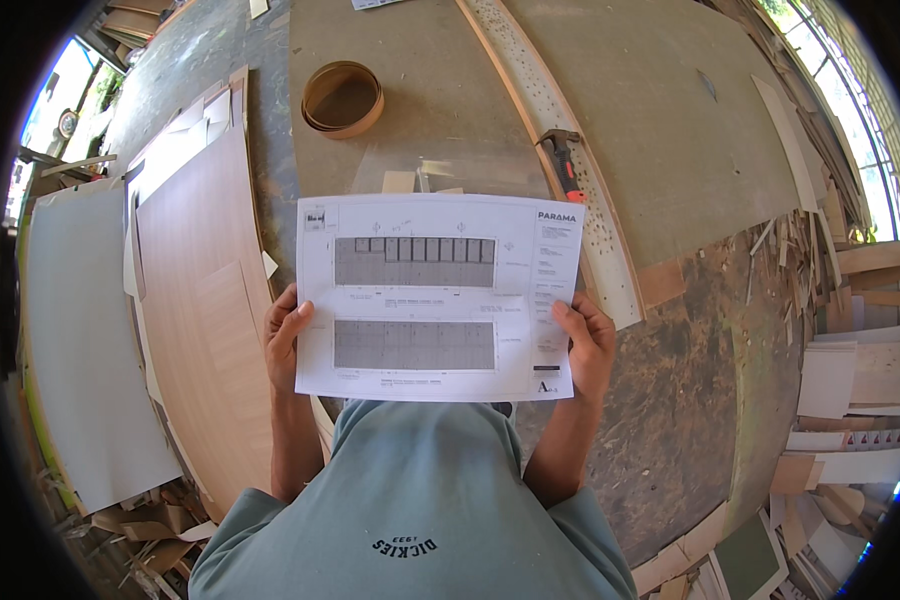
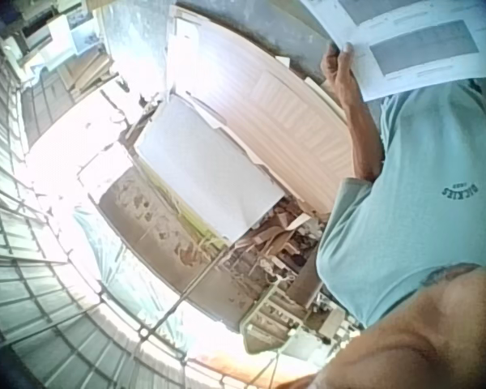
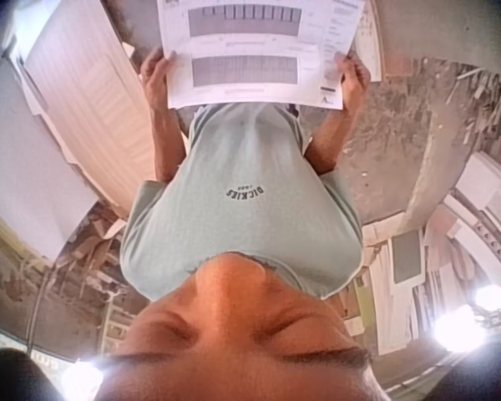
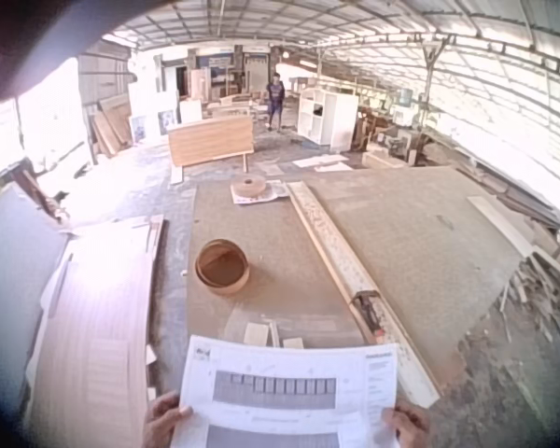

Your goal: The person looks at a technical drawing, walks through a workshop, and uses a measuring tape to check the dimensions of a large wooden cabinet while marking it with a pen.

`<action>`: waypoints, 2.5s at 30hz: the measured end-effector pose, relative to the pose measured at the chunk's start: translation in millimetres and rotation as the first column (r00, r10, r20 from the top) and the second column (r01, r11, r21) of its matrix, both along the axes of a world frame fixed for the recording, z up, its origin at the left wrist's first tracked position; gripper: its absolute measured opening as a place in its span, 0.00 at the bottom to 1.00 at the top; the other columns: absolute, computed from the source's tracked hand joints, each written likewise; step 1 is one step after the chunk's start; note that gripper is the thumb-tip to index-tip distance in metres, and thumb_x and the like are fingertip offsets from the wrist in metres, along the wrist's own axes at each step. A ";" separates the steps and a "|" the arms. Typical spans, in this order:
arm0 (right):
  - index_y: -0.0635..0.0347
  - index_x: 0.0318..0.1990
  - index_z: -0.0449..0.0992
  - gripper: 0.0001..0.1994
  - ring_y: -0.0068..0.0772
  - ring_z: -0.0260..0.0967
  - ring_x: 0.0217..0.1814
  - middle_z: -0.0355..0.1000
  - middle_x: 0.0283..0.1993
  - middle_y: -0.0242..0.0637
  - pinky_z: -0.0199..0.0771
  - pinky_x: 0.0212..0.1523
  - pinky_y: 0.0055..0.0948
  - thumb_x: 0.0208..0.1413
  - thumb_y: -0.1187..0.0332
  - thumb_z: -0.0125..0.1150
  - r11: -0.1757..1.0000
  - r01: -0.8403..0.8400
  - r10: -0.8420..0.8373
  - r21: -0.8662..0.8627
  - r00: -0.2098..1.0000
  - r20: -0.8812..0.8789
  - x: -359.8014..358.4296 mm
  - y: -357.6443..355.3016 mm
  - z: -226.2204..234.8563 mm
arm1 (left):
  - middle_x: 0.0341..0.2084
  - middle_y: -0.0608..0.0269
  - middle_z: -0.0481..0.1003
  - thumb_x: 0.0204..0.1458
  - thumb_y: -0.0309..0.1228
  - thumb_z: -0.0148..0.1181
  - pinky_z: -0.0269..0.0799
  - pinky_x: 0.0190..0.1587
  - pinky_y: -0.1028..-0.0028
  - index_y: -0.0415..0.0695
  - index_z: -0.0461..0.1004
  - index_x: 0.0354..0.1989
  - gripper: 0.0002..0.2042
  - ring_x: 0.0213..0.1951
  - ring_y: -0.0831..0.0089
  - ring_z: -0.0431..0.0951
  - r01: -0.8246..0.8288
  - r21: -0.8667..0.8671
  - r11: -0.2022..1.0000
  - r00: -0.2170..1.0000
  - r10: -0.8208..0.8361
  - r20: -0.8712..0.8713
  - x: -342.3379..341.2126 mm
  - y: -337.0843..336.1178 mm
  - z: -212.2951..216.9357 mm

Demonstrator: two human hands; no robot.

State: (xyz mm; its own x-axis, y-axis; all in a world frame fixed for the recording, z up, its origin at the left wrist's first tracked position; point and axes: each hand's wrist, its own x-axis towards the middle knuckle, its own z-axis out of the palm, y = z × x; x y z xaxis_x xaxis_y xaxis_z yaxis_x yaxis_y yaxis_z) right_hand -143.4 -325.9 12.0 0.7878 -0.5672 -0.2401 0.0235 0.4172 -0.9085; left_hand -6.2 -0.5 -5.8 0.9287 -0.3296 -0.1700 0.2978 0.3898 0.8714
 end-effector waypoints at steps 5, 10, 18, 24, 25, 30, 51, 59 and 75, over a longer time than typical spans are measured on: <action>0.73 0.43 0.80 0.10 0.22 0.74 0.33 0.81 0.37 0.39 0.71 0.37 0.20 0.63 0.71 0.61 0.999 0.047 -0.047 -0.012 0.999 -0.015 3.8 4.4 0.3 | 0.42 0.58 0.81 0.60 0.30 0.59 0.75 0.41 0.79 0.32 0.76 0.53 0.16 0.38 0.78 0.81 -0.032 -0.047 0.998 0.999 0.031 -0.028 -0.5 -2.9 -4.5; 0.72 0.43 0.80 0.09 0.21 0.74 0.33 0.81 0.37 0.38 0.71 0.37 0.20 0.63 0.72 0.61 0.998 0.065 -0.065 -0.008 0.998 -0.012 7.5 6.1 -3.8 | 0.42 0.58 0.81 0.60 0.29 0.60 0.75 0.42 0.78 0.32 0.75 0.54 0.17 0.39 0.78 0.81 -0.048 -0.031 0.998 0.999 0.047 -0.028 -0.3 -5.9 -3.1; 0.71 0.43 0.80 0.09 0.21 0.75 0.33 0.81 0.37 0.38 0.72 0.36 0.20 0.64 0.72 0.61 0.999 0.048 -0.048 -0.007 0.998 -0.035 5.7 7.3 -9.1 | 0.42 0.59 0.82 0.60 0.27 0.60 0.75 0.42 0.79 0.32 0.76 0.54 0.16 0.39 0.78 0.81 -0.031 -0.033 0.999 0.999 0.030 -0.032 -2.9 2.5 -10.6; 0.70 0.42 0.80 0.08 0.20 0.74 0.33 0.81 0.36 0.37 0.72 0.36 0.20 0.64 0.72 0.61 0.999 0.033 -0.034 -0.021 0.999 -0.027 4.9 7.7 -13.2 | 0.41 0.58 0.82 0.60 0.27 0.60 0.75 0.42 0.79 0.32 0.76 0.54 0.15 0.39 0.78 0.81 -0.036 -0.028 0.999 0.999 0.036 -0.021 -3.5 5.3 -11.3; 0.70 0.42 0.81 0.08 0.20 0.74 0.33 0.81 0.36 0.37 0.72 0.36 0.20 0.64 0.72 0.61 0.999 0.036 -0.036 -0.022 0.999 -0.028 4.8 8.6 -13.0 | 0.41 0.58 0.82 0.60 0.27 0.60 0.75 0.42 0.79 0.32 0.76 0.53 0.15 0.39 0.78 0.81 -0.036 -0.026 0.999 0.999 0.035 -0.019 -3.7 6.2 -12.0; 0.70 0.43 0.81 0.08 0.20 0.75 0.34 0.81 0.36 0.37 0.72 0.36 0.20 0.64 0.72 0.61 0.999 0.053 -0.053 -0.009 0.998 -0.030 6.6 12.5 -10.6 | 0.41 0.58 0.82 0.60 0.27 0.60 0.75 0.42 0.79 0.32 0.76 0.53 0.16 0.39 0.78 0.81 -0.035 -0.025 0.999 0.999 0.034 -0.020 -3.9 8.2 -13.2; 0.71 0.46 0.81 0.10 0.20 0.76 0.34 0.82 0.38 0.39 0.73 0.36 0.19 0.64 0.72 0.60 1.000 0.026 -0.026 -0.010 1.000 0.001 6.4 13.0 -16.3 | 0.42 0.58 0.81 0.60 0.27 0.61 0.75 0.43 0.79 0.31 0.76 0.54 0.16 0.40 0.79 0.81 -0.033 -0.017 0.999 0.999 0.032 -0.025 -8.8 10.6 -15.1; 0.72 0.46 0.81 0.10 0.21 0.76 0.34 0.82 0.37 0.39 0.73 0.36 0.20 0.64 0.72 0.60 0.999 0.032 -0.032 0.008 0.999 0.004 6.1 13.4 -18.6 | 0.41 0.60 0.81 0.59 0.27 0.61 0.74 0.42 0.79 0.32 0.76 0.52 0.15 0.39 0.79 0.80 -0.025 -0.016 1.000 1.000 0.025 -0.014 -8.7 11.9 -14.7; 0.72 0.47 0.80 0.11 0.21 0.76 0.35 0.82 0.39 0.40 0.74 0.37 0.19 0.65 0.71 0.60 1.000 0.015 -0.015 0.004 1.000 0.007 6.8 13.7 -16.3 | 0.40 0.59 0.82 0.58 0.26 0.61 0.74 0.41 0.80 0.32 0.76 0.51 0.14 0.38 0.80 0.80 -0.025 -0.010 1.000 1.000 0.025 -0.013 -8.2 11.7 -11.9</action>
